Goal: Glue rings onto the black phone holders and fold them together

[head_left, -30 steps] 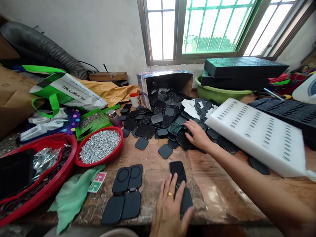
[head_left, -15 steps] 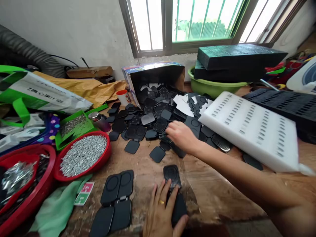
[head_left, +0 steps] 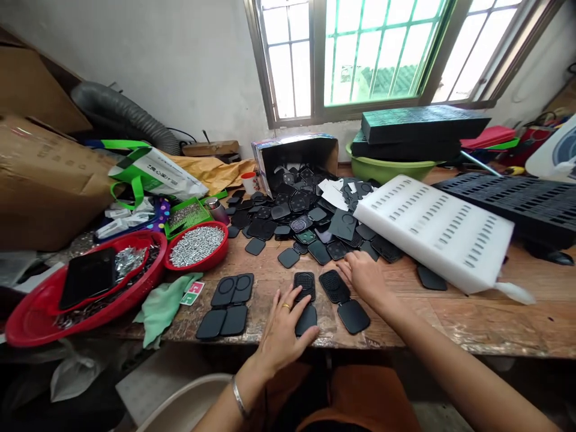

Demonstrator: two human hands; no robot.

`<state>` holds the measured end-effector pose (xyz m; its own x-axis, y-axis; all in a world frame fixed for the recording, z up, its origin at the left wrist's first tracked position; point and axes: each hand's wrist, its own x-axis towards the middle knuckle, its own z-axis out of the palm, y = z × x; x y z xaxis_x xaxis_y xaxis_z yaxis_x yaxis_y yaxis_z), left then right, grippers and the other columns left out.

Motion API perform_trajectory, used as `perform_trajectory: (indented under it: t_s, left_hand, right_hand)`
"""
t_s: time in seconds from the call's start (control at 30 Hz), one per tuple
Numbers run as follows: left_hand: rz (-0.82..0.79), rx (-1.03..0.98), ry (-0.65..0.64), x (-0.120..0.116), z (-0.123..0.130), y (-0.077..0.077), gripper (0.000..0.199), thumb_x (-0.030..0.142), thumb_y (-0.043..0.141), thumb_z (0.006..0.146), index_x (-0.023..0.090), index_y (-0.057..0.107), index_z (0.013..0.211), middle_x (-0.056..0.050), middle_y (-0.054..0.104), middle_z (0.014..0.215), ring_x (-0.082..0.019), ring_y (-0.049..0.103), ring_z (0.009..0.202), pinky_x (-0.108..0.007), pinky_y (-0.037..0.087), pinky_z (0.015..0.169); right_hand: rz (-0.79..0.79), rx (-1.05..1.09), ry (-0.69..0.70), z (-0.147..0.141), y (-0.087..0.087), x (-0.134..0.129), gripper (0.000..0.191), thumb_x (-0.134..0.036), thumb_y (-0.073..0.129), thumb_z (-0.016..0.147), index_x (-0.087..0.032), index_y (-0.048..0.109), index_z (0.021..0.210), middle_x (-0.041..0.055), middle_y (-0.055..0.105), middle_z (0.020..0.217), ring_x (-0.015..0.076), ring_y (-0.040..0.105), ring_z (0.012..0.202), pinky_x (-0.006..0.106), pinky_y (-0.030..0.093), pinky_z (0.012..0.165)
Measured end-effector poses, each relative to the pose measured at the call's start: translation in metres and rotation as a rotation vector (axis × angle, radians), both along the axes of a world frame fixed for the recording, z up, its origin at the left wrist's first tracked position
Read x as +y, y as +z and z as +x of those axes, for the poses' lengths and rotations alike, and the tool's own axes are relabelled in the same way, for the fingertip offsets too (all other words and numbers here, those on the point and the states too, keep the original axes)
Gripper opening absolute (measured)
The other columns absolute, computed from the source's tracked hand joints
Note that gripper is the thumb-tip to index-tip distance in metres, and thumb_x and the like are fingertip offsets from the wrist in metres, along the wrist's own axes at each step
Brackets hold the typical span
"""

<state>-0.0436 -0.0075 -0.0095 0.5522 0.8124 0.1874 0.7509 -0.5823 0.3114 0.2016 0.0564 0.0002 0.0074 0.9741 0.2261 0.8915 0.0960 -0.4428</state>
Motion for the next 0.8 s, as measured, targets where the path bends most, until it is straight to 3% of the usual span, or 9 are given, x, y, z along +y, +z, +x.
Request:
perform_trajectory:
  t_s: [0.1,0.17,0.3,0.4,0.57,0.7,0.8]
  left_hand:
    - [0.027,0.004,0.007,-0.004,0.022,0.008,0.056,0.045,0.051,0.089,0.019,0.045,0.138,-0.014,0.032,0.151,-0.031,0.020,0.143,-0.057,0.015,0.115]
    - [0.024,-0.011,-0.026,-0.010,0.044,0.011,0.059,0.051,0.050,0.088,0.023,0.043,0.140,-0.013,0.030,0.152,-0.032,0.019,0.143,-0.057,0.016,0.114]
    - [-0.041,-0.044,-0.105,-0.020,0.082,0.006,0.064,0.061,0.051,0.084,0.033,0.040,0.140,-0.010,0.028,0.154,-0.035,0.018,0.143,-0.062,0.015,0.112]
    - [-0.088,-0.045,-0.089,-0.018,0.083,0.001,0.055,0.052,0.055,0.085,0.031,0.046,0.135,-0.010,0.032,0.152,-0.034,0.018,0.143,-0.061,0.012,0.113]
    - [-0.136,-0.046,-0.131,-0.009,0.055,0.008,0.047,0.026,0.065,0.078,0.026,0.052,0.123,-0.008,0.034,0.151,-0.029,0.017,0.144,-0.056,0.012,0.115]
    - [-0.148,-0.048,-0.114,-0.006,0.041,0.011,0.044,0.036,0.068,0.077,0.026,0.054,0.118,-0.008,0.035,0.151,-0.031,0.016,0.144,-0.059,0.010,0.114]
    - [-0.131,-0.027,-0.057,-0.006,0.040,0.006,0.050,0.033,0.065,0.081,0.026,0.048,0.127,-0.008,0.038,0.149,-0.029,0.022,0.142,-0.061,0.011,0.114]
  right_hand:
    - [0.051,-0.086,0.010,-0.006,0.004,0.024,0.016,-0.029,0.057,0.088,-0.014,0.060,0.094,0.0188,0.061,0.108,0.0313,0.048,0.108,0.040,0.038,0.089]
    - [0.054,-0.121,0.017,-0.009,-0.001,0.036,0.024,-0.027,0.065,0.082,-0.013,0.059,0.100,0.0196,0.060,0.110,0.0317,0.047,0.108,0.041,0.038,0.089]
    - [0.041,-0.123,0.047,-0.012,-0.011,0.046,0.016,-0.013,0.059,0.081,-0.009,0.062,0.097,0.0206,0.064,0.102,0.0300,0.052,0.103,0.038,0.039,0.087]
    - [0.024,-0.063,0.046,-0.004,-0.005,0.042,0.016,-0.008,0.050,0.082,-0.009,0.064,0.091,0.0192,0.067,0.093,0.0276,0.058,0.095,0.034,0.041,0.083]
    - [-0.023,0.165,-0.086,0.026,0.013,0.010,0.028,-0.022,0.043,0.088,-0.011,0.063,0.104,0.0163,0.069,0.093,0.0285,0.064,0.090,0.037,0.047,0.077]
    - [-0.226,0.447,-0.113,0.046,0.001,-0.034,0.029,-0.024,0.040,0.083,-0.014,0.064,0.096,0.0083,0.071,0.084,0.0199,0.068,0.064,0.030,0.054,0.056]
    - [-0.337,0.608,-0.147,0.048,-0.012,-0.062,0.026,-0.027,0.040,0.082,-0.014,0.059,0.096,0.0066,0.071,0.082,0.0165,0.066,0.053,0.028,0.055,0.048]
